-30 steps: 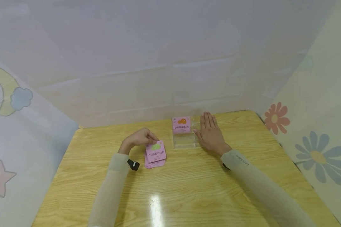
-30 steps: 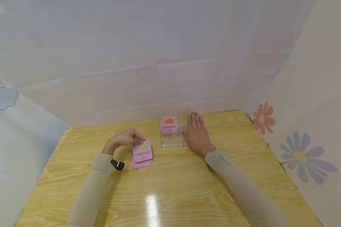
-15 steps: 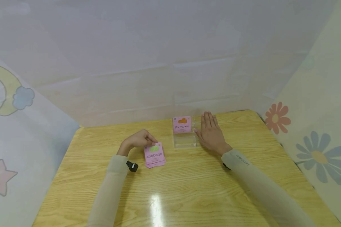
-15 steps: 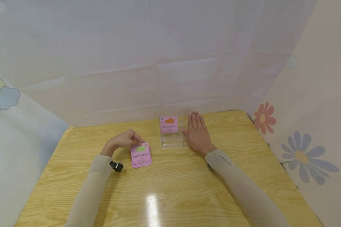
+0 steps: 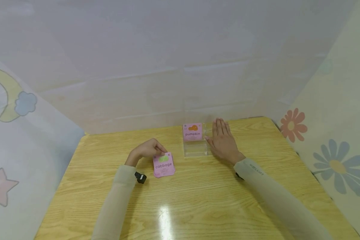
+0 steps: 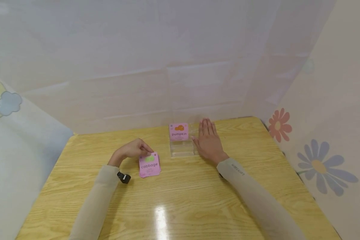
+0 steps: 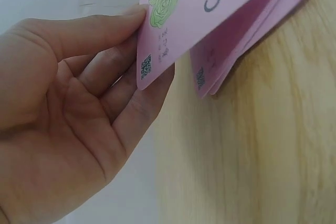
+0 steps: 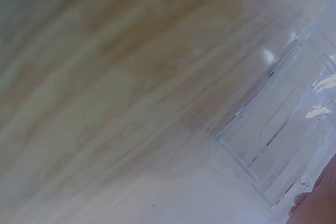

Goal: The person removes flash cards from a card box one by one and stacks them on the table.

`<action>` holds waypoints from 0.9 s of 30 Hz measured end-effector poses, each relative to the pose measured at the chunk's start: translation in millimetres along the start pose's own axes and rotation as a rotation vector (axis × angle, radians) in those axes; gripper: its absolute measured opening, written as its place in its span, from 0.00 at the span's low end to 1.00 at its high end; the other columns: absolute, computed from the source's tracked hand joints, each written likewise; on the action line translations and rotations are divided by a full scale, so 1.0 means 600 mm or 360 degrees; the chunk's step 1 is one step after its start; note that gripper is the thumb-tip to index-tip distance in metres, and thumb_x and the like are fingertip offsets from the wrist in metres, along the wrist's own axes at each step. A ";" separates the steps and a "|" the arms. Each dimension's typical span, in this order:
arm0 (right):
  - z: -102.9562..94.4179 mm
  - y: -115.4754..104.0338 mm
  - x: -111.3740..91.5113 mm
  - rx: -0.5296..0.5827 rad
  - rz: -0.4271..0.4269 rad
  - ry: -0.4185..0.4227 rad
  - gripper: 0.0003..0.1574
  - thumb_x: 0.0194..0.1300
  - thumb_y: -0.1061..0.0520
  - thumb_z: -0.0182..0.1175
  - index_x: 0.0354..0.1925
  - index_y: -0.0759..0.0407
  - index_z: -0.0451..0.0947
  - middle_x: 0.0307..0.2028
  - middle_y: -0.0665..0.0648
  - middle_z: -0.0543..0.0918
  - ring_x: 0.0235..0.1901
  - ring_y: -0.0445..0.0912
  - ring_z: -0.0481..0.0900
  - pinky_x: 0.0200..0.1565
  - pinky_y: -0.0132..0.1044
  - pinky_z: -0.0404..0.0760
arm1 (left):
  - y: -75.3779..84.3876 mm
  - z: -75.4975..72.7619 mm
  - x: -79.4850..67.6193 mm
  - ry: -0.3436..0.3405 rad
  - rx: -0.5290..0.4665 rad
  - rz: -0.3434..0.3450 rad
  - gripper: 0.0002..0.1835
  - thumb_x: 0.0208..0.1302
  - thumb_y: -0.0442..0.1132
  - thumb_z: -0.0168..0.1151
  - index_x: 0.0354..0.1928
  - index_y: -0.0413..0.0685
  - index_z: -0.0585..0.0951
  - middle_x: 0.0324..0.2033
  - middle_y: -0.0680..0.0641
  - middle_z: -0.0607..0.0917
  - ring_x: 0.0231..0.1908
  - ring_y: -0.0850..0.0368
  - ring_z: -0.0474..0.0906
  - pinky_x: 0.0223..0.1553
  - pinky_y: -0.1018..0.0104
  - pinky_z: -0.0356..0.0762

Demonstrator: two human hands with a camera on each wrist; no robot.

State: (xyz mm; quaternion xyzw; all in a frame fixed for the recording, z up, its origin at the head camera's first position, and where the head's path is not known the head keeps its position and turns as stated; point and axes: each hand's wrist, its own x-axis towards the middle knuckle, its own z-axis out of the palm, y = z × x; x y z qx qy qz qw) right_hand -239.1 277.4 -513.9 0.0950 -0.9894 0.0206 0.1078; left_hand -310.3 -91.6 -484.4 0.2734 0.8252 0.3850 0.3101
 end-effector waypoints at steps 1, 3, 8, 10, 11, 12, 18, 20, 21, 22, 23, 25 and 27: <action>0.000 0.000 0.000 0.0000 0.0001 0.0000 0.52 0.85 0.37 0.39 0.81 0.76 0.43 0.82 0.77 0.44 0.84 0.68 0.39 0.84 0.62 0.43 | -0.001 0.001 0.000 0.0001 0.0002 0.0000 0.13 0.70 0.27 0.60 0.51 0.36 0.90 0.54 0.37 0.90 0.37 0.58 0.84 0.36 0.72 0.77; -0.002 0.000 0.000 -0.0002 0.0001 -0.0002 0.51 0.85 0.37 0.39 0.81 0.76 0.43 0.82 0.77 0.44 0.84 0.68 0.38 0.84 0.63 0.43 | -0.002 0.004 0.001 0.0008 0.0003 0.0006 0.13 0.70 0.27 0.60 0.51 0.36 0.90 0.53 0.37 0.90 0.36 0.58 0.84 0.35 0.72 0.77; -0.006 -0.001 0.000 0.0012 0.0006 -0.0022 0.51 0.85 0.37 0.38 0.81 0.76 0.43 0.82 0.77 0.43 0.84 0.68 0.38 0.84 0.63 0.42 | -0.002 0.011 0.000 0.0042 0.0006 0.0015 0.13 0.71 0.27 0.61 0.51 0.36 0.89 0.51 0.37 0.91 0.32 0.59 0.82 0.31 0.74 0.74; -0.008 -0.001 0.000 0.0014 0.0008 -0.0024 0.51 0.85 0.37 0.38 0.81 0.77 0.43 0.82 0.77 0.42 0.84 0.68 0.38 0.84 0.63 0.42 | -0.003 0.013 -0.001 0.0055 0.0020 0.0028 0.12 0.71 0.27 0.61 0.51 0.36 0.89 0.51 0.36 0.91 0.30 0.60 0.81 0.30 0.74 0.73; -0.009 -0.001 0.000 0.0014 0.0009 -0.0022 0.51 0.85 0.37 0.38 0.81 0.77 0.43 0.82 0.77 0.42 0.84 0.68 0.38 0.84 0.63 0.42 | -0.003 0.014 -0.002 0.0068 0.0026 0.0034 0.12 0.72 0.27 0.61 0.51 0.36 0.89 0.51 0.36 0.91 0.29 0.61 0.80 0.30 0.75 0.73; -0.009 -0.001 0.000 0.0012 0.0009 -0.0023 0.51 0.85 0.37 0.38 0.81 0.77 0.43 0.82 0.77 0.42 0.84 0.68 0.38 0.84 0.63 0.42 | -0.003 0.015 -0.003 0.0081 0.0034 0.0045 0.13 0.72 0.27 0.61 0.52 0.36 0.89 0.51 0.36 0.91 0.27 0.61 0.78 0.29 0.75 0.72; -0.006 -0.002 0.000 -0.0009 0.0008 -0.0020 0.51 0.85 0.37 0.39 0.81 0.76 0.43 0.82 0.77 0.43 0.84 0.68 0.38 0.84 0.62 0.42 | -0.009 0.023 -0.005 0.0172 0.0100 0.0066 0.13 0.71 0.28 0.62 0.52 0.40 0.90 0.54 0.37 0.90 0.23 0.63 0.66 0.27 0.74 0.66; -0.005 -0.002 -0.001 -0.0006 0.0009 -0.0021 0.51 0.85 0.37 0.40 0.81 0.76 0.42 0.82 0.77 0.43 0.84 0.68 0.38 0.84 0.62 0.42 | -0.011 0.027 -0.006 0.0188 0.0126 0.0062 0.13 0.71 0.29 0.62 0.53 0.42 0.90 0.55 0.38 0.90 0.27 0.64 0.72 0.30 0.74 0.69; -0.004 -0.002 -0.002 -0.0004 0.0006 -0.0016 0.51 0.85 0.38 0.40 0.81 0.77 0.43 0.82 0.78 0.44 0.84 0.68 0.39 0.84 0.62 0.42 | -0.012 0.028 -0.007 0.0190 0.0141 0.0066 0.13 0.71 0.29 0.62 0.53 0.42 0.90 0.55 0.38 0.90 0.30 0.63 0.75 0.33 0.74 0.71; -0.004 -0.002 -0.002 0.0000 0.0005 -0.0013 0.51 0.85 0.38 0.40 0.81 0.77 0.43 0.82 0.78 0.44 0.84 0.68 0.39 0.84 0.63 0.42 | -0.012 0.029 -0.007 0.0192 0.0156 0.0070 0.14 0.71 0.29 0.62 0.53 0.42 0.90 0.55 0.39 0.90 0.34 0.62 0.78 0.35 0.73 0.72; -0.004 -0.002 -0.003 0.0003 0.0003 -0.0007 0.51 0.85 0.38 0.41 0.81 0.77 0.43 0.82 0.78 0.45 0.84 0.69 0.40 0.84 0.63 0.43 | -0.012 0.030 -0.008 0.0197 0.0175 0.0075 0.14 0.72 0.29 0.62 0.54 0.42 0.90 0.56 0.39 0.90 0.39 0.61 0.81 0.37 0.72 0.74; -0.005 -0.002 -0.003 0.0006 -0.0003 0.0014 0.51 0.84 0.39 0.42 0.80 0.78 0.44 0.81 0.78 0.46 0.84 0.69 0.41 0.84 0.63 0.44 | -0.011 0.031 -0.009 0.0205 0.0210 0.0083 0.15 0.72 0.29 0.61 0.55 0.43 0.89 0.57 0.40 0.90 0.46 0.58 0.85 0.42 0.71 0.78; -0.005 -0.002 -0.003 0.0009 -0.0008 0.0034 0.50 0.84 0.39 0.42 0.80 0.78 0.45 0.81 0.78 0.47 0.84 0.69 0.42 0.84 0.63 0.45 | -0.011 0.031 -0.009 0.0204 0.0237 0.0088 0.15 0.73 0.29 0.61 0.56 0.44 0.89 0.57 0.41 0.90 0.52 0.55 0.86 0.46 0.69 0.81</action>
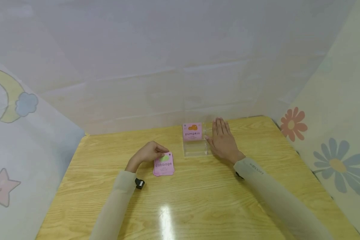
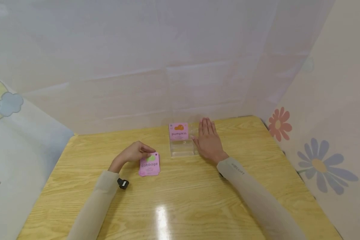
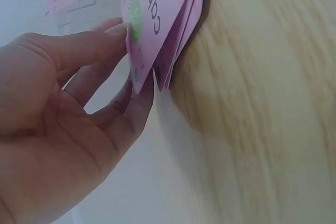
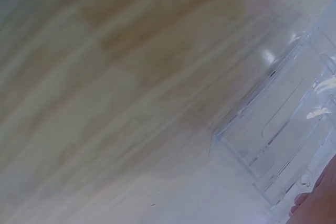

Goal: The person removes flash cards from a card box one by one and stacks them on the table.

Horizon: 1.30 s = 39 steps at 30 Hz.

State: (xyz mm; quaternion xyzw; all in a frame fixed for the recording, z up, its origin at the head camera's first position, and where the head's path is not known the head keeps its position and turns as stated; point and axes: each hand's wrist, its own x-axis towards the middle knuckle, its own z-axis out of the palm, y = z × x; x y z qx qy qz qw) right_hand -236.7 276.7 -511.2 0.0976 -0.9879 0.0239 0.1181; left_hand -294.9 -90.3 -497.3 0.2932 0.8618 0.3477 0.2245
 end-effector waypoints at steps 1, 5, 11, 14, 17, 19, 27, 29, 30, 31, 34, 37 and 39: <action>-0.001 0.000 0.000 0.0000 0.0001 0.0000 0.50 0.84 0.39 0.42 0.80 0.78 0.46 0.81 0.78 0.47 0.84 0.69 0.41 0.84 0.63 0.45 | 0.001 0.000 -0.001 -0.0001 0.0008 0.0002 0.15 0.73 0.30 0.61 0.57 0.44 0.89 0.57 0.42 0.89 0.54 0.53 0.87 0.48 0.67 0.83; 0.000 0.000 0.001 0.0008 0.0007 -0.0018 0.51 0.85 0.38 0.41 0.81 0.77 0.45 0.82 0.77 0.45 0.84 0.68 0.40 0.84 0.63 0.43 | 0.003 -0.002 -0.004 0.0001 0.0014 0.0008 0.15 0.73 0.30 0.62 0.57 0.42 0.88 0.56 0.42 0.90 0.58 0.48 0.87 0.56 0.58 0.87; 0.005 -0.002 0.000 0.0028 0.0018 -0.0068 0.52 0.85 0.37 0.39 0.81 0.76 0.42 0.83 0.76 0.41 0.84 0.68 0.37 0.84 0.62 0.41 | 0.002 -0.006 -0.007 0.0025 0.0025 0.0014 0.16 0.72 0.28 0.60 0.57 0.40 0.87 0.53 0.42 0.91 0.57 0.46 0.88 0.54 0.59 0.88; 0.006 -0.002 0.001 0.0024 0.0011 -0.0060 0.51 0.85 0.37 0.40 0.81 0.76 0.42 0.83 0.77 0.42 0.84 0.68 0.38 0.84 0.63 0.42 | 0.005 -0.011 -0.008 0.0060 0.0032 0.0020 0.17 0.71 0.27 0.58 0.57 0.40 0.87 0.54 0.42 0.91 0.56 0.47 0.87 0.53 0.60 0.88; 0.004 -0.002 0.001 0.0017 0.0011 -0.0064 0.52 0.85 0.37 0.40 0.81 0.76 0.40 0.83 0.77 0.41 0.84 0.68 0.38 0.84 0.63 0.42 | 0.012 -0.016 -0.007 0.0101 0.0050 0.0062 0.16 0.74 0.30 0.57 0.58 0.41 0.87 0.55 0.43 0.91 0.55 0.47 0.87 0.54 0.57 0.88; 0.003 -0.002 0.001 0.0018 0.0013 -0.0071 0.52 0.85 0.38 0.40 0.81 0.76 0.39 0.83 0.77 0.40 0.84 0.68 0.38 0.84 0.63 0.42 | 0.017 -0.018 -0.007 0.0127 0.0071 0.0100 0.15 0.77 0.34 0.58 0.59 0.41 0.87 0.55 0.44 0.91 0.55 0.47 0.87 0.55 0.54 0.88; -0.004 -0.002 0.003 0.0010 0.0011 -0.0060 0.51 0.85 0.38 0.39 0.81 0.77 0.43 0.82 0.77 0.42 0.84 0.68 0.39 0.84 0.63 0.43 | 0.044 -0.026 0.002 0.0234 0.0171 0.0180 0.19 0.79 0.45 0.61 0.62 0.42 0.85 0.60 0.44 0.88 0.55 0.48 0.86 0.58 0.51 0.86; -0.005 -0.003 0.004 0.0011 0.0013 -0.0055 0.51 0.85 0.38 0.39 0.81 0.77 0.43 0.82 0.77 0.43 0.84 0.68 0.39 0.84 0.63 0.43 | 0.054 -0.027 0.005 0.0256 0.0222 0.0178 0.21 0.78 0.47 0.61 0.64 0.43 0.84 0.62 0.43 0.87 0.55 0.48 0.86 0.58 0.51 0.86; -0.006 -0.003 0.004 0.0015 0.0017 -0.0062 0.51 0.85 0.38 0.39 0.81 0.76 0.42 0.82 0.77 0.42 0.84 0.68 0.39 0.84 0.62 0.42 | 0.059 -0.028 0.006 0.0263 0.0242 0.0178 0.21 0.78 0.48 0.61 0.64 0.43 0.83 0.62 0.42 0.87 0.56 0.47 0.85 0.59 0.50 0.86; -0.006 -0.004 0.004 0.0016 0.0016 -0.0064 0.51 0.85 0.38 0.39 0.81 0.77 0.42 0.82 0.77 0.42 0.84 0.68 0.38 0.84 0.63 0.42 | 0.064 -0.028 0.007 0.0272 0.0268 0.0187 0.22 0.78 0.48 0.61 0.65 0.43 0.83 0.63 0.42 0.86 0.56 0.46 0.85 0.59 0.50 0.86; -0.008 -0.005 0.002 0.0026 0.0029 -0.0080 0.51 0.85 0.38 0.39 0.81 0.76 0.40 0.82 0.77 0.42 0.84 0.68 0.38 0.84 0.63 0.41 | 0.078 -0.028 0.010 0.0308 0.0320 0.0215 0.23 0.78 0.49 0.61 0.66 0.44 0.81 0.64 0.41 0.85 0.58 0.44 0.85 0.59 0.50 0.86; -0.008 -0.005 0.002 0.0029 0.0037 -0.0103 0.52 0.85 0.37 0.38 0.82 0.75 0.37 0.83 0.77 0.40 0.84 0.68 0.36 0.84 0.63 0.40 | 0.091 -0.027 0.015 0.0375 0.0326 0.0247 0.23 0.78 0.49 0.61 0.66 0.44 0.81 0.65 0.41 0.84 0.59 0.44 0.84 0.59 0.51 0.87; -0.007 -0.004 0.002 0.0031 0.0042 -0.0108 0.53 0.85 0.36 0.37 0.82 0.75 0.36 0.83 0.76 0.40 0.84 0.68 0.36 0.84 0.63 0.39 | 0.100 -0.026 0.021 0.0424 0.0328 0.0286 0.22 0.78 0.48 0.62 0.65 0.43 0.82 0.64 0.41 0.85 0.58 0.44 0.85 0.57 0.53 0.88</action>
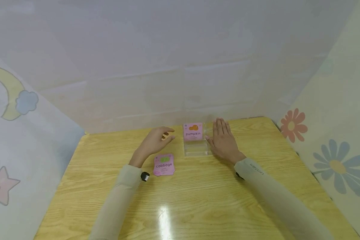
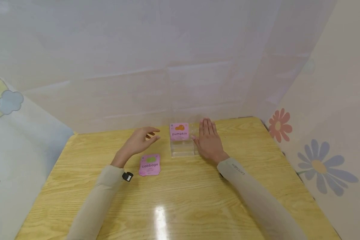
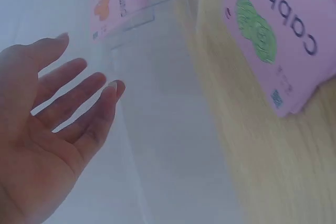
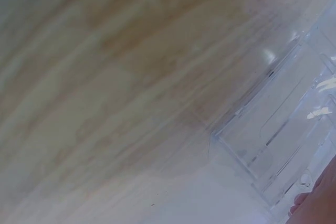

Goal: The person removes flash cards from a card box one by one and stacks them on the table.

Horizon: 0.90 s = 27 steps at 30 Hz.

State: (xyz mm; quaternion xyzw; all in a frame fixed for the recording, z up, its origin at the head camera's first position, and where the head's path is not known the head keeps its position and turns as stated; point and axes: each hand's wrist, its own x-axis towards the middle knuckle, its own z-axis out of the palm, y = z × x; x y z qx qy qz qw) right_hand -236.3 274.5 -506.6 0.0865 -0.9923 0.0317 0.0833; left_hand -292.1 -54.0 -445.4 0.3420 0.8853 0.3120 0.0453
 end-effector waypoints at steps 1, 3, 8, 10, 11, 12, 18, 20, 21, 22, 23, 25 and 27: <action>0.001 0.000 0.000 -0.0001 0.0004 -0.0003 0.53 0.85 0.36 0.37 0.82 0.74 0.35 0.83 0.76 0.40 0.84 0.67 0.35 0.84 0.62 0.39 | 0.004 0.001 0.004 0.0022 0.0004 0.0023 0.22 0.78 0.48 0.62 0.65 0.43 0.82 0.64 0.41 0.85 0.58 0.44 0.86 0.56 0.54 0.88; 0.002 0.002 0.000 -0.0006 0.0007 -0.0001 0.53 0.85 0.36 0.37 0.82 0.74 0.35 0.83 0.76 0.40 0.84 0.67 0.35 0.84 0.62 0.39 | 0.013 0.002 0.012 0.0063 0.0023 0.0084 0.21 0.77 0.46 0.64 0.64 0.43 0.82 0.62 0.42 0.85 0.56 0.43 0.87 0.55 0.55 0.89; 0.003 0.005 0.000 -0.0013 0.0009 0.0023 0.53 0.85 0.36 0.37 0.82 0.75 0.36 0.83 0.76 0.41 0.84 0.68 0.37 0.84 0.63 0.40 | 0.036 0.007 0.034 0.0094 0.0209 0.0214 0.21 0.75 0.43 0.66 0.63 0.40 0.82 0.58 0.41 0.85 0.53 0.44 0.88 0.54 0.57 0.89; 0.002 0.005 0.000 -0.0008 0.0008 0.0028 0.53 0.85 0.36 0.38 0.82 0.75 0.36 0.83 0.76 0.42 0.84 0.68 0.37 0.84 0.63 0.40 | 0.043 0.010 0.043 0.0078 0.0352 0.0242 0.21 0.74 0.43 0.67 0.63 0.41 0.82 0.58 0.42 0.85 0.54 0.46 0.87 0.56 0.57 0.88; 0.002 0.005 0.000 -0.0002 0.0009 0.0028 0.53 0.85 0.36 0.38 0.82 0.75 0.36 0.83 0.76 0.42 0.84 0.68 0.37 0.84 0.63 0.40 | 0.046 0.013 0.047 0.0069 0.0430 0.0254 0.21 0.75 0.44 0.66 0.63 0.42 0.82 0.59 0.43 0.85 0.55 0.48 0.86 0.58 0.57 0.88; 0.001 0.004 -0.001 -0.0001 0.0010 0.0026 0.53 0.85 0.36 0.38 0.82 0.75 0.36 0.83 0.76 0.41 0.84 0.68 0.37 0.84 0.63 0.40 | 0.050 0.015 0.051 0.0061 0.0495 0.0267 0.21 0.75 0.45 0.66 0.63 0.43 0.82 0.59 0.44 0.85 0.57 0.48 0.86 0.59 0.57 0.87; -0.001 0.002 -0.002 -0.0001 0.0017 0.0004 0.53 0.85 0.35 0.36 0.82 0.74 0.35 0.83 0.76 0.41 0.84 0.68 0.36 0.84 0.63 0.40 | 0.066 0.023 0.075 0.0082 0.0653 0.0327 0.24 0.75 0.47 0.66 0.66 0.44 0.80 0.62 0.43 0.84 0.62 0.48 0.82 0.64 0.57 0.84; 0.000 0.001 -0.003 -0.0002 0.0013 0.0001 0.52 0.85 0.36 0.35 0.82 0.74 0.35 0.83 0.76 0.41 0.84 0.68 0.36 0.84 0.63 0.39 | 0.070 0.027 0.083 0.0096 0.0678 0.0342 0.24 0.74 0.46 0.67 0.67 0.44 0.80 0.62 0.43 0.84 0.63 0.47 0.82 0.64 0.56 0.84; 0.000 0.000 -0.004 -0.0011 0.0011 -0.0001 0.52 0.85 0.36 0.35 0.82 0.74 0.35 0.83 0.76 0.42 0.84 0.68 0.36 0.84 0.63 0.40 | 0.072 0.029 0.086 0.0097 0.0701 0.0350 0.25 0.74 0.46 0.67 0.67 0.44 0.80 0.62 0.43 0.84 0.63 0.48 0.82 0.65 0.56 0.83; 0.000 0.000 -0.005 -0.0020 0.0010 -0.0005 0.53 0.85 0.35 0.35 0.82 0.74 0.35 0.83 0.76 0.41 0.84 0.68 0.36 0.84 0.63 0.40 | 0.074 0.031 0.090 0.0098 0.0728 0.0367 0.25 0.74 0.46 0.67 0.67 0.44 0.79 0.62 0.43 0.84 0.62 0.47 0.82 0.65 0.56 0.83; 0.000 -0.001 -0.005 -0.0028 0.0010 -0.0008 0.53 0.85 0.35 0.35 0.82 0.74 0.34 0.83 0.76 0.41 0.84 0.68 0.35 0.84 0.63 0.39 | 0.075 0.034 0.094 0.0094 0.0764 0.0385 0.25 0.74 0.47 0.66 0.68 0.44 0.79 0.62 0.43 0.85 0.62 0.48 0.83 0.65 0.56 0.83; 0.001 -0.001 -0.005 -0.0043 0.0014 -0.0015 0.53 0.85 0.35 0.35 0.82 0.74 0.34 0.83 0.76 0.39 0.84 0.67 0.34 0.84 0.62 0.39 | 0.079 0.037 0.100 0.0090 0.0829 0.0425 0.27 0.74 0.48 0.66 0.69 0.44 0.78 0.61 0.43 0.86 0.61 0.48 0.84 0.65 0.56 0.83; 0.001 -0.001 -0.005 -0.0053 0.0017 -0.0012 0.53 0.85 0.35 0.35 0.82 0.73 0.34 0.83 0.75 0.38 0.85 0.67 0.34 0.84 0.62 0.39 | 0.082 0.040 0.105 0.0082 0.0888 0.0457 0.28 0.74 0.50 0.67 0.69 0.44 0.78 0.61 0.43 0.86 0.60 0.47 0.85 0.65 0.55 0.83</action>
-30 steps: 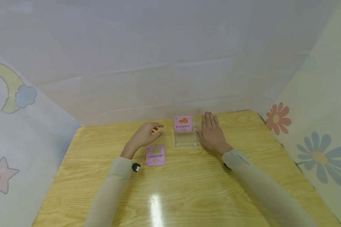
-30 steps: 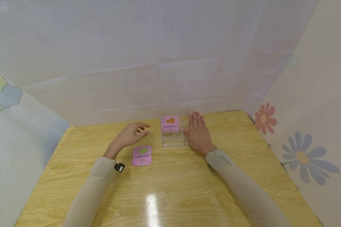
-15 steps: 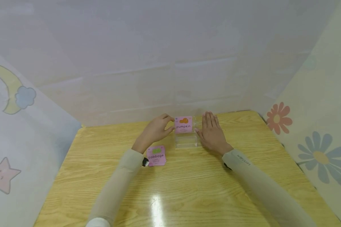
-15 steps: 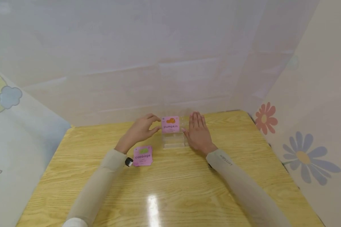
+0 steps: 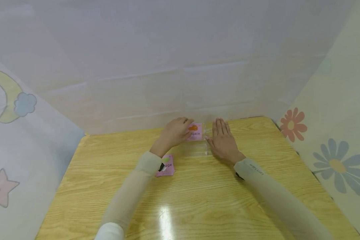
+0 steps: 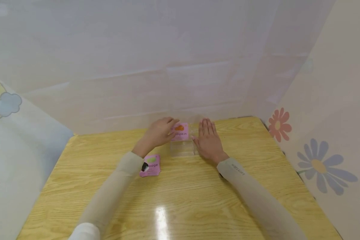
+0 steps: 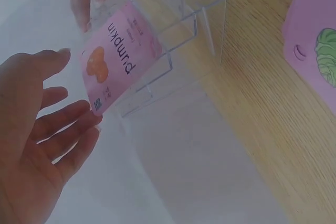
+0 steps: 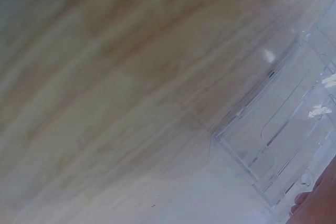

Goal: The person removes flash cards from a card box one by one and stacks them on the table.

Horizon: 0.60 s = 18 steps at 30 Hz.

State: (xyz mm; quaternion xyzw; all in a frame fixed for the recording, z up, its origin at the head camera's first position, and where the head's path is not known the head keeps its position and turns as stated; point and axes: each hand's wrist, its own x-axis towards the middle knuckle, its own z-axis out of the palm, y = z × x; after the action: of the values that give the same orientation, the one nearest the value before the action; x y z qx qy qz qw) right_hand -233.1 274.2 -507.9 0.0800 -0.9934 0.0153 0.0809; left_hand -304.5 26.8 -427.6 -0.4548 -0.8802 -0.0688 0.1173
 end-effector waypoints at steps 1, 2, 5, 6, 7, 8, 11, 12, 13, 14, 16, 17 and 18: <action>0.001 0.000 0.001 0.0000 0.0000 0.0006 0.53 0.85 0.35 0.35 0.82 0.73 0.34 0.83 0.75 0.38 0.85 0.66 0.34 0.84 0.62 0.39 | 0.001 0.001 0.002 0.0001 0.0025 0.0016 0.29 0.74 0.50 0.67 0.69 0.44 0.77 0.60 0.43 0.86 0.60 0.47 0.85 0.65 0.55 0.83; 0.001 0.000 0.001 0.0001 0.0000 0.0013 0.53 0.85 0.35 0.36 0.82 0.73 0.34 0.83 0.75 0.39 0.85 0.66 0.34 0.84 0.62 0.39 | 0.002 0.001 0.004 -0.0003 0.0051 0.0024 0.29 0.74 0.51 0.67 0.70 0.44 0.77 0.60 0.43 0.87 0.60 0.48 0.85 0.65 0.55 0.83; 0.003 -0.001 0.002 0.0007 0.0000 0.0035 0.53 0.85 0.35 0.37 0.82 0.74 0.36 0.83 0.76 0.42 0.85 0.67 0.36 0.84 0.62 0.40 | 0.005 0.006 0.010 0.0011 0.0101 0.0054 0.30 0.73 0.52 0.68 0.69 0.43 0.77 0.61 0.43 0.87 0.60 0.47 0.86 0.64 0.55 0.84; 0.004 -0.001 0.003 0.0004 -0.0003 0.0040 0.53 0.85 0.36 0.38 0.82 0.75 0.37 0.83 0.76 0.43 0.85 0.67 0.37 0.84 0.62 0.40 | 0.005 0.008 0.011 0.0016 0.0117 0.0065 0.30 0.73 0.51 0.67 0.69 0.43 0.77 0.61 0.43 0.87 0.60 0.47 0.86 0.64 0.56 0.84; 0.005 -0.001 0.003 0.0003 -0.0003 0.0042 0.52 0.85 0.36 0.38 0.82 0.75 0.38 0.83 0.76 0.43 0.84 0.67 0.37 0.84 0.62 0.41 | 0.006 0.010 0.013 0.0020 0.0131 0.0075 0.30 0.74 0.52 0.67 0.70 0.43 0.77 0.61 0.43 0.87 0.60 0.47 0.86 0.64 0.56 0.85; 0.006 -0.001 0.003 0.0002 -0.0005 0.0043 0.52 0.85 0.36 0.39 0.81 0.76 0.39 0.82 0.77 0.43 0.84 0.68 0.37 0.84 0.62 0.41 | 0.006 0.012 0.014 0.0024 0.0142 0.0086 0.30 0.74 0.52 0.67 0.70 0.43 0.77 0.62 0.42 0.86 0.60 0.46 0.86 0.63 0.56 0.85; 0.008 -0.001 0.004 0.0003 -0.0006 0.0046 0.52 0.85 0.37 0.39 0.81 0.77 0.41 0.82 0.77 0.43 0.84 0.68 0.38 0.84 0.63 0.41 | 0.007 0.020 0.018 0.0028 0.0172 0.0103 0.31 0.75 0.52 0.65 0.72 0.44 0.75 0.65 0.41 0.85 0.62 0.46 0.85 0.64 0.55 0.84; 0.008 -0.001 0.004 0.0004 -0.0004 0.0047 0.52 0.85 0.37 0.39 0.81 0.77 0.42 0.82 0.77 0.43 0.84 0.68 0.38 0.84 0.63 0.41 | 0.007 0.023 0.019 0.0027 0.0179 0.0105 0.31 0.75 0.53 0.64 0.72 0.44 0.74 0.66 0.41 0.84 0.64 0.45 0.84 0.65 0.55 0.83; 0.009 -0.001 0.004 0.0005 -0.0002 0.0052 0.52 0.85 0.37 0.39 0.81 0.76 0.42 0.82 0.77 0.43 0.84 0.68 0.39 0.84 0.63 0.41 | 0.007 0.025 0.020 0.0026 0.0187 0.0106 0.32 0.76 0.53 0.64 0.73 0.44 0.74 0.67 0.41 0.83 0.65 0.45 0.83 0.66 0.55 0.82; 0.009 -0.001 0.004 0.0007 -0.0002 0.0056 0.52 0.85 0.37 0.39 0.81 0.76 0.42 0.82 0.77 0.43 0.84 0.68 0.39 0.84 0.62 0.41 | 0.007 0.029 0.021 0.0021 0.0199 0.0104 0.32 0.76 0.53 0.63 0.74 0.43 0.73 0.68 0.40 0.81 0.67 0.45 0.82 0.68 0.55 0.81; 0.010 -0.002 0.005 0.0011 -0.0001 0.0059 0.52 0.85 0.36 0.39 0.81 0.76 0.43 0.82 0.76 0.43 0.84 0.68 0.39 0.84 0.62 0.42 | 0.008 0.036 0.021 0.0004 0.0225 0.0098 0.33 0.77 0.53 0.62 0.76 0.43 0.71 0.71 0.40 0.78 0.70 0.45 0.78 0.71 0.55 0.78; 0.011 -0.002 0.005 0.0009 0.0000 0.0060 0.52 0.85 0.36 0.39 0.81 0.76 0.43 0.82 0.76 0.43 0.84 0.67 0.39 0.84 0.62 0.42 | 0.008 0.039 0.020 -0.0009 0.0237 0.0094 0.34 0.78 0.53 0.61 0.77 0.42 0.70 0.72 0.41 0.77 0.71 0.46 0.77 0.73 0.55 0.76; 0.011 -0.003 0.004 0.0003 -0.0003 0.0061 0.52 0.85 0.36 0.39 0.81 0.76 0.44 0.82 0.76 0.43 0.84 0.67 0.39 0.84 0.62 0.42 | 0.008 0.042 0.019 -0.0023 0.0255 0.0092 0.34 0.78 0.53 0.60 0.77 0.42 0.69 0.73 0.41 0.75 0.73 0.46 0.75 0.74 0.55 0.75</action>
State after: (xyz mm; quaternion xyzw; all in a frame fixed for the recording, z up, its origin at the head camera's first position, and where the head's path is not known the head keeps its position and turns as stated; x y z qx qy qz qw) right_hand -236.4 271.8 -514.2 0.0806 -0.9916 0.0176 0.0999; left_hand -310.5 44.4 -448.8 -0.4697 -0.8702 0.0084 0.1488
